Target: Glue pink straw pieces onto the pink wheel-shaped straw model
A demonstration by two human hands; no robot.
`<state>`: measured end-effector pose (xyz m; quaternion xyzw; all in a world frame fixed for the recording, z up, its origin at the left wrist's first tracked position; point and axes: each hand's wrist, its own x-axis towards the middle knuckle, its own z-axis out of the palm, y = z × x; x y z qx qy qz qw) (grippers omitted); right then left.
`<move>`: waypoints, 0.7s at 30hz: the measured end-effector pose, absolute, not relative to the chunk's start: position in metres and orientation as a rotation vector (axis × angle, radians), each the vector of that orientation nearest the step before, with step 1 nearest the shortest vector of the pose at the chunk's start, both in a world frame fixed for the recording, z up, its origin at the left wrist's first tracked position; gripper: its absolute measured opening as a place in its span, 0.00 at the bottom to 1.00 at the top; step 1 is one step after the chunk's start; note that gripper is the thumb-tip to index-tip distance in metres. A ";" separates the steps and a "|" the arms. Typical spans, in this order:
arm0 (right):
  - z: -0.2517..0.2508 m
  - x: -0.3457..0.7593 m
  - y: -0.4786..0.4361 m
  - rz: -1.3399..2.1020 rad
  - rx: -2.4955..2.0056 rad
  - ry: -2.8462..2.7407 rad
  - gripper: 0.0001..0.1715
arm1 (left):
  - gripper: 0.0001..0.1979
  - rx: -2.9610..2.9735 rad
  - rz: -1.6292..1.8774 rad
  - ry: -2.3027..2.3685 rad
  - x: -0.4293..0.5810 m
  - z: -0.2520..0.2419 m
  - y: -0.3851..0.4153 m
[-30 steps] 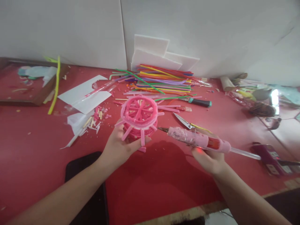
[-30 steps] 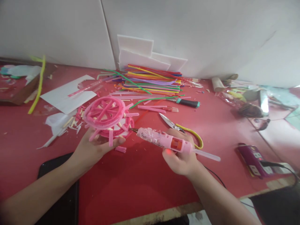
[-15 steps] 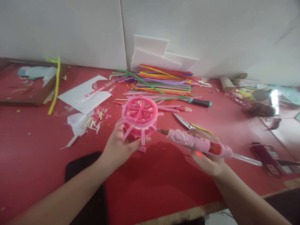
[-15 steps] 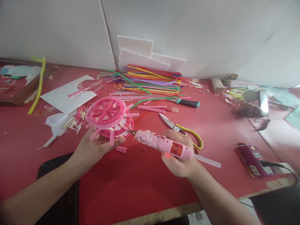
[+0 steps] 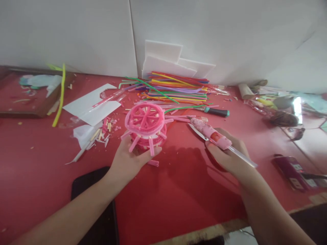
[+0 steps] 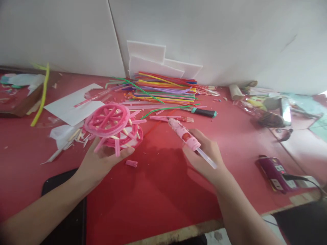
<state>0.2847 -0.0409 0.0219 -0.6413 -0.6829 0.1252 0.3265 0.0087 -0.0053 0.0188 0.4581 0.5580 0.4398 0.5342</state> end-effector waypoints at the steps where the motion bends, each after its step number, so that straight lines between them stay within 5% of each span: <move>1: 0.023 0.290 -0.040 0.290 -1.726 -1.859 0.07 | 0.23 1.126 1.052 1.335 0.008 0.017 -0.005; 6: 0.017 0.326 -0.044 0.146 -1.795 -2.192 0.23 | 0.19 1.104 1.068 1.326 0.006 0.014 -0.004; 11: -0.009 0.400 -0.048 -0.149 -1.873 -2.110 0.23 | 0.20 1.004 1.079 1.297 0.007 0.015 -0.003; 21: -0.032 0.472 -0.044 0.203 -1.665 -1.800 0.19 | 0.26 0.990 1.125 1.263 0.005 0.008 0.000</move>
